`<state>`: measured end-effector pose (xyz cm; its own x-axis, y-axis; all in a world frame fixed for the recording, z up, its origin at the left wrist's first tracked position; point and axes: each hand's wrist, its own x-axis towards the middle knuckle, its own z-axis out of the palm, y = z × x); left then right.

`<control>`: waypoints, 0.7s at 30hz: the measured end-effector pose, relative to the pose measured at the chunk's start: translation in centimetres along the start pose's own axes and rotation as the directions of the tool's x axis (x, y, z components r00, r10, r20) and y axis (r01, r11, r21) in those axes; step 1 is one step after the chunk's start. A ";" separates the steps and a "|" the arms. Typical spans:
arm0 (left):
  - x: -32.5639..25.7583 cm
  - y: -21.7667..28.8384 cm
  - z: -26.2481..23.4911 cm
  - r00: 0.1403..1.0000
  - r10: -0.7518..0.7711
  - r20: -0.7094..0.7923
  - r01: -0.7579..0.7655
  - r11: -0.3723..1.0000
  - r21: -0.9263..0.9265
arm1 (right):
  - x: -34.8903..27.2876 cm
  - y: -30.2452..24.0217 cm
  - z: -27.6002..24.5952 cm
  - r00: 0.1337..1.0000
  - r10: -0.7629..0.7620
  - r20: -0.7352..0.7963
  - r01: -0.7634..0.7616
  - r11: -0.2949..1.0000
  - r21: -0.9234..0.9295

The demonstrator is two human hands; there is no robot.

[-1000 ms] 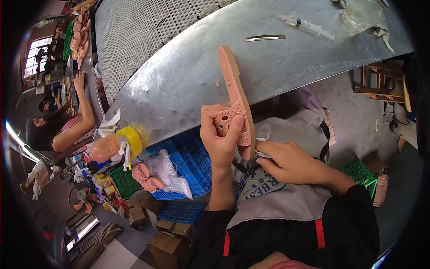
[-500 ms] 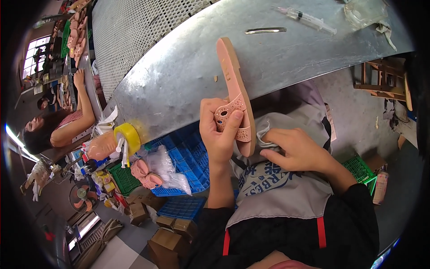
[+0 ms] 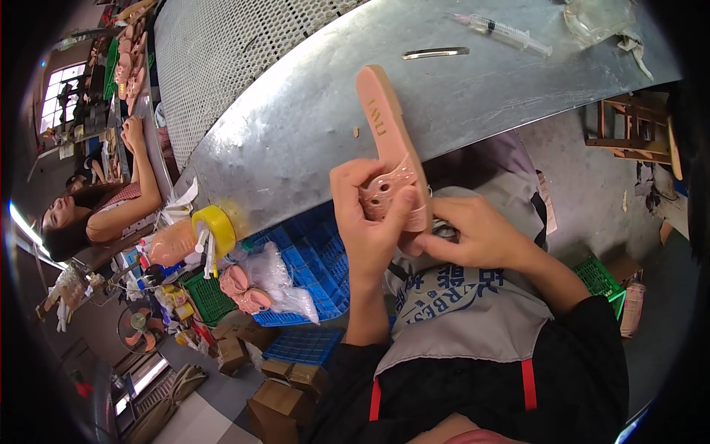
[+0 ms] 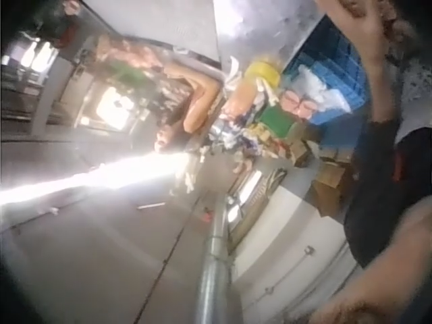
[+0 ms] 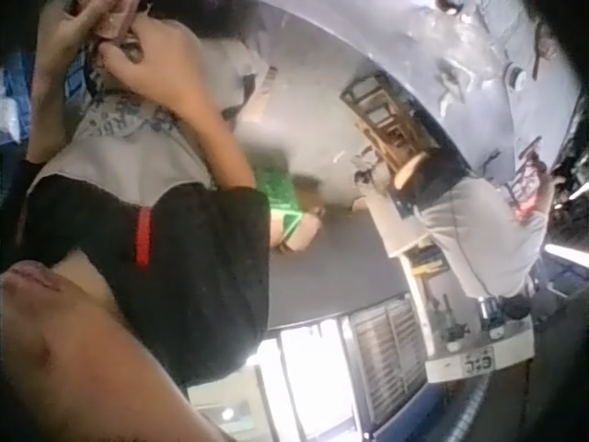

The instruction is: The recorder is cleaning and inspecting pink slippers at a workstation in a shoe manufacturing facility.

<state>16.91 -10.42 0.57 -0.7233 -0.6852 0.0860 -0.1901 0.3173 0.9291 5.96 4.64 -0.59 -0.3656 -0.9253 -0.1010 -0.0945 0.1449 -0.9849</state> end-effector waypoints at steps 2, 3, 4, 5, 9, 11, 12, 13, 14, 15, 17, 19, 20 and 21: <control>-0.3 0.4 0.4 0.999 0.044 -0.021 -0.046 0.989 -0.142 | -0.5 2.3 1.6 0.997 0.009 -0.081 0.006 0.983 0.181; -0.4 0.6 0.6 0.995 0.088 -0.047 -0.098 0.956 -0.276 | -0.7 3.2 1.9 0.986 0.028 -0.162 0.032 0.933 0.357; -0.8 1.2 0.5 0.995 0.083 -0.058 -0.096 0.956 -0.276 | -0.9 3.1 1.3 0.988 0.028 -0.150 0.028 0.935 0.355; -1.1 1.7 0.6 0.995 0.053 -0.087 -0.081 0.929 -0.362 | -1.5 3.1 0.2 0.980 0.190 0.058 -0.185 0.765 0.618; -2.1 2.2 1.4 0.985 0.117 -0.123 -0.158 0.894 -0.419 | -2.8 5.1 0.6 0.937 0.228 0.265 -0.327 0.309 0.893; -2.1 1.5 1.5 0.984 0.175 -0.030 -0.177 0.956 -0.236 | -2.8 6.0 1.0 0.931 0.258 0.257 -0.298 0.137 0.945; -2.2 1.1 1.7 0.984 0.175 -0.035 -0.178 0.955 -0.235 | -3.1 6.5 1.0 0.931 0.257 0.260 -0.302 0.139 0.943; -2.3 0.8 2.0 0.996 0.085 0.020 -0.074 0.938 -0.339 | -3.1 6.8 1.0 0.945 0.205 0.255 -0.267 0.033 0.963; -2.3 0.6 2.3 0.996 0.000 0.085 0.036 0.901 -0.431 | -3.1 7.0 1.0 0.957 0.155 0.243 -0.234 -0.077 0.969; -2.3 0.6 2.3 0.985 -0.085 0.150 0.145 0.881 -0.451 | -3.1 7.1 0.8 0.961 0.131 0.242 -0.233 -0.079 0.969; -2.7 0.6 2.1 0.977 -0.064 0.202 0.145 0.894 -0.423 | -3.5 7.1 0.8 0.961 0.146 0.237 -0.229 -0.073 0.971; -3.0 0.3 2.3 0.963 -0.033 0.269 0.150 0.891 -0.429 | -3.5 7.1 0.8 0.959 0.172 0.228 -0.218 -0.072 0.973; -3.0 0.2 2.4 0.962 -0.036 0.270 0.154 0.890 -0.430 | -3.4 7.1 0.8 0.962 0.152 0.229 -0.218 -0.084 0.972; -3.0 0.2 2.4 0.960 -0.036 0.277 0.155 0.893 -0.423 | -3.2 7.1 0.8 0.964 0.133 0.229 -0.217 -0.097 0.971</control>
<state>17.45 -6.69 -0.36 -0.8717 -0.4874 -0.0504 -0.0014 -0.1003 0.9950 7.17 8.31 -7.33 -0.1530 -0.9533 -0.2604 0.9880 -0.1534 -0.0192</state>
